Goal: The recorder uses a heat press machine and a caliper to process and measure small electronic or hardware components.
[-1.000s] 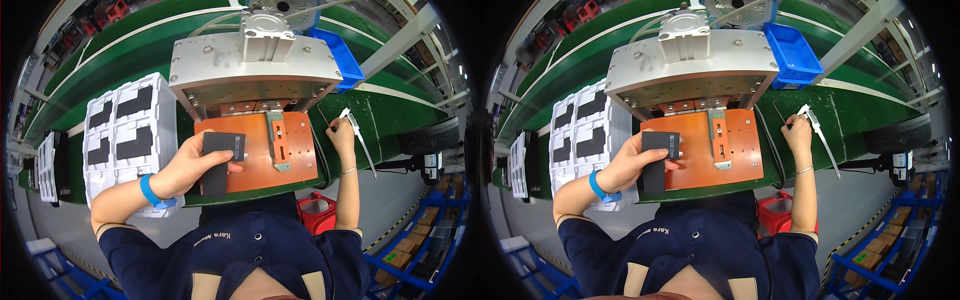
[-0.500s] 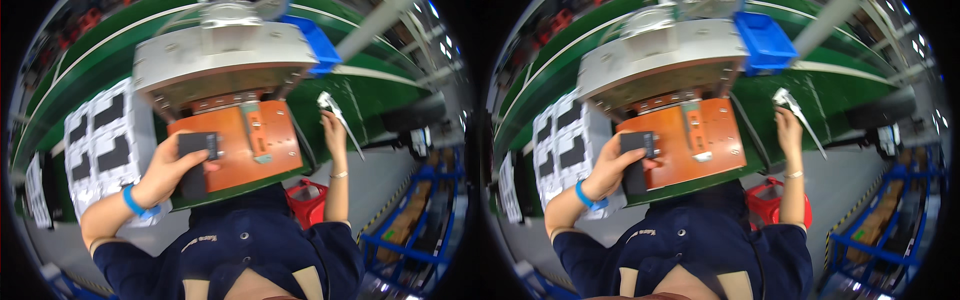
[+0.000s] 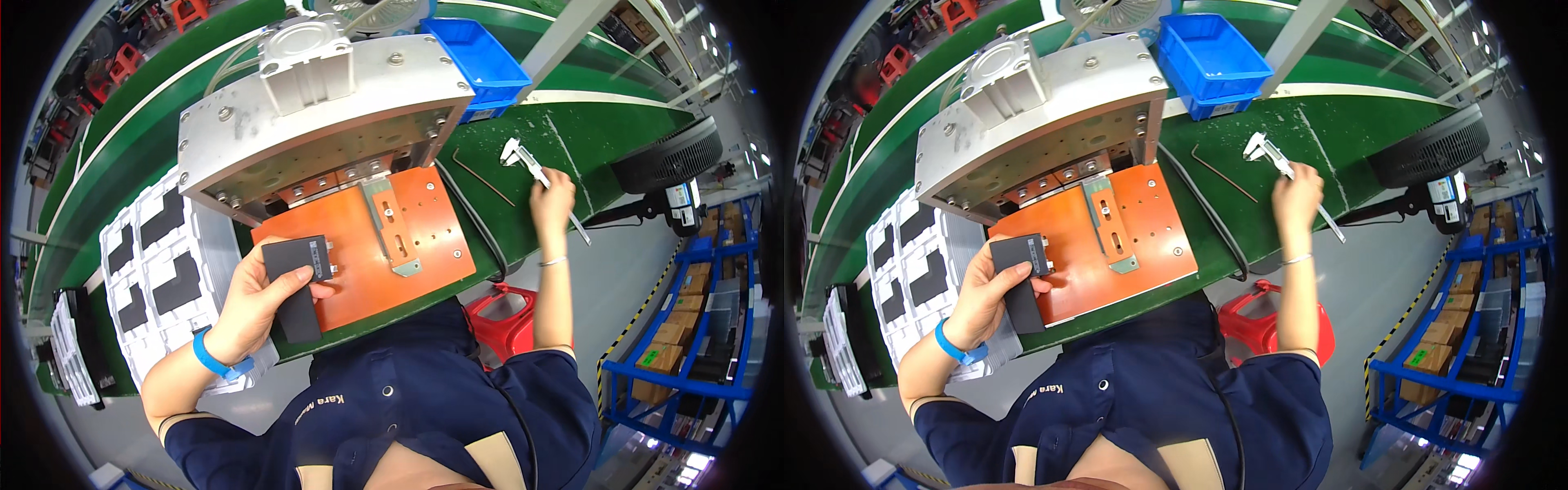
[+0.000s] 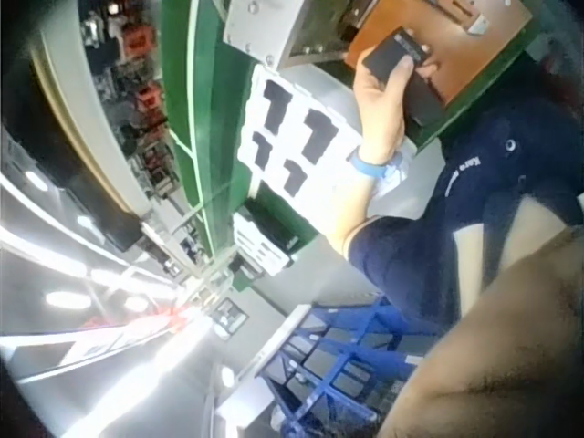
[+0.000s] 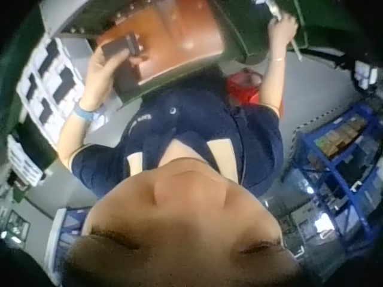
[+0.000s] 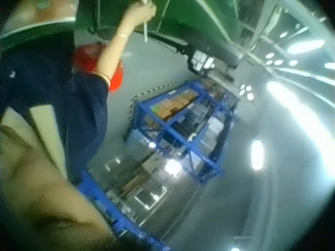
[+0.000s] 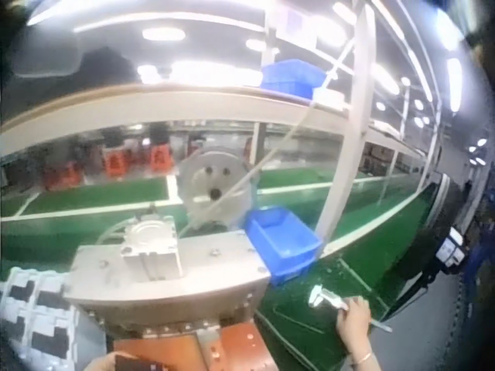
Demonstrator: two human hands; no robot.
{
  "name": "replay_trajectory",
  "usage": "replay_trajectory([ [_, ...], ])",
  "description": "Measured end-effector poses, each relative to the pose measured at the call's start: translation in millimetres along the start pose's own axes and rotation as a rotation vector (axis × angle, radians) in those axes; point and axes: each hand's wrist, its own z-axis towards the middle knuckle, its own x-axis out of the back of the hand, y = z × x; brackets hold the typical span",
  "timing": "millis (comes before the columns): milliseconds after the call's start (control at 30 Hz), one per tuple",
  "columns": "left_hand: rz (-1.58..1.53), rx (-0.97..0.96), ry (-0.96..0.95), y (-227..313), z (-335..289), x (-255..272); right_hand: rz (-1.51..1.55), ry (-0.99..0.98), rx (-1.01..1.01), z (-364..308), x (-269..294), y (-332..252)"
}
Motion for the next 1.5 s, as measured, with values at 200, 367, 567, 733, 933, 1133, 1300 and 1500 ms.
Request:
replay_trajectory([
  [200,-0.031,-0.035,-0.004,-5.9,0.6,3.4,0.158,-0.425,0.136,35.0,-0.1,72.9],
  [367,-0.002,-0.091,-0.052,-7.9,1.8,6.5,0.549,-0.474,-0.126,40.4,11.1,67.6],
  [567,-0.056,0.003,-0.048,-4.8,-1.2,4.6,0.908,-0.210,-0.051,16.0,79.9,8.5],
  [733,0.044,0.012,-0.083,-5.8,-0.1,5.0,1.119,-0.280,0.095,-0.4,121.0,-87.0],
  [933,0.056,0.048,-0.114,-4.8,-2.8,5.1,0.953,-0.160,0.446,-1.6,133.3,-163.9],
  [1133,0.088,0.052,-0.127,-5.2,-1.3,6.5,0.941,-0.175,0.485,0.0,132.1,-173.8],
  [1300,0.064,0.036,-0.133,-5.8,-1.1,6.3,0.957,-0.177,0.492,-0.7,128.4,-172.6],
  [1500,0.059,0.051,-0.128,-3.5,-2.3,5.6,0.970,-0.168,0.505,-0.2,126.6,-174.7],
])
